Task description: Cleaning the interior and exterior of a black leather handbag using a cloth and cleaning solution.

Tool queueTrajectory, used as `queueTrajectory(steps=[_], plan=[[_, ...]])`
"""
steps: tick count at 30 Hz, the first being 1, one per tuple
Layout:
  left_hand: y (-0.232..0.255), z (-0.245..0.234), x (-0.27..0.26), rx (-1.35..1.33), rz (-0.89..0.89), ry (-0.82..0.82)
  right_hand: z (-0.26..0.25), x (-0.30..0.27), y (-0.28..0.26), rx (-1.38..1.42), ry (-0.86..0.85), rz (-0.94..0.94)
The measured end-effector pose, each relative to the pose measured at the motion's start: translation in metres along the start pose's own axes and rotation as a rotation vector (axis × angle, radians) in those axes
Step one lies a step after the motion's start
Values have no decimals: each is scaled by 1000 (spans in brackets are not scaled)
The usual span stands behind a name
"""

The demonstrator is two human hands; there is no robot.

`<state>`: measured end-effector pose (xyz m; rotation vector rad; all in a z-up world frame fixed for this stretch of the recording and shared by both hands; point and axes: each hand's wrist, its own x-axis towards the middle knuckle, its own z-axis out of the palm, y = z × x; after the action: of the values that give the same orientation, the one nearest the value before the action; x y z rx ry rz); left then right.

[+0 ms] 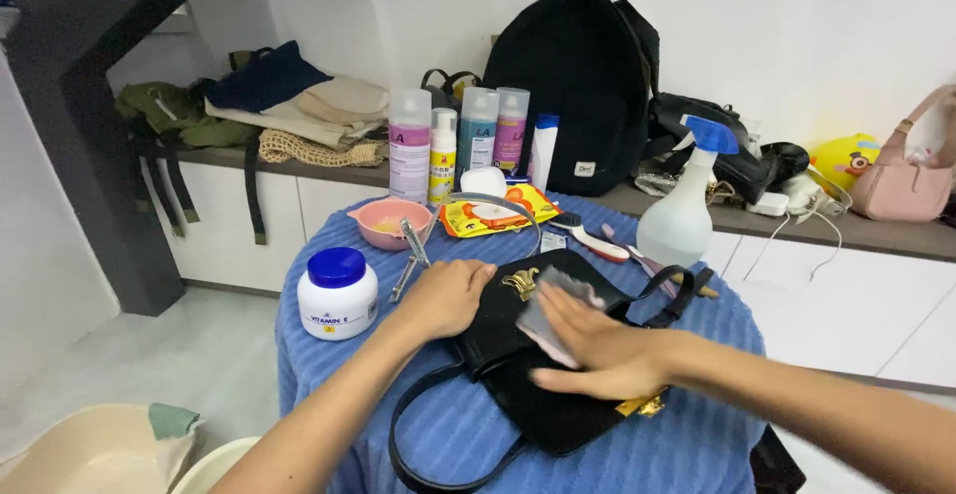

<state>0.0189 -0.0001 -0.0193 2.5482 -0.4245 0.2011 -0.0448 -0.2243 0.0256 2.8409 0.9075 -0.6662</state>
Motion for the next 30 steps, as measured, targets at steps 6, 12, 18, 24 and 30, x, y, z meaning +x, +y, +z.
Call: queueTrajectory(steps=[6,12,18,24,30], plan=[[24,-24,-21,-114,-32,-39,-20,56,34,-82,302,159],[11,-14,-11,-166,-4,-42,-10,-23,-22,80,-7,-133],[13,-14,-13,-112,-4,-16,-3,11,14,312,229,-84],[17,-20,-19,-108,-11,-28,-10,20,33,198,390,-97],[26,-27,-24,-72,1,-34,-16,23,47,-34,370,-66]])
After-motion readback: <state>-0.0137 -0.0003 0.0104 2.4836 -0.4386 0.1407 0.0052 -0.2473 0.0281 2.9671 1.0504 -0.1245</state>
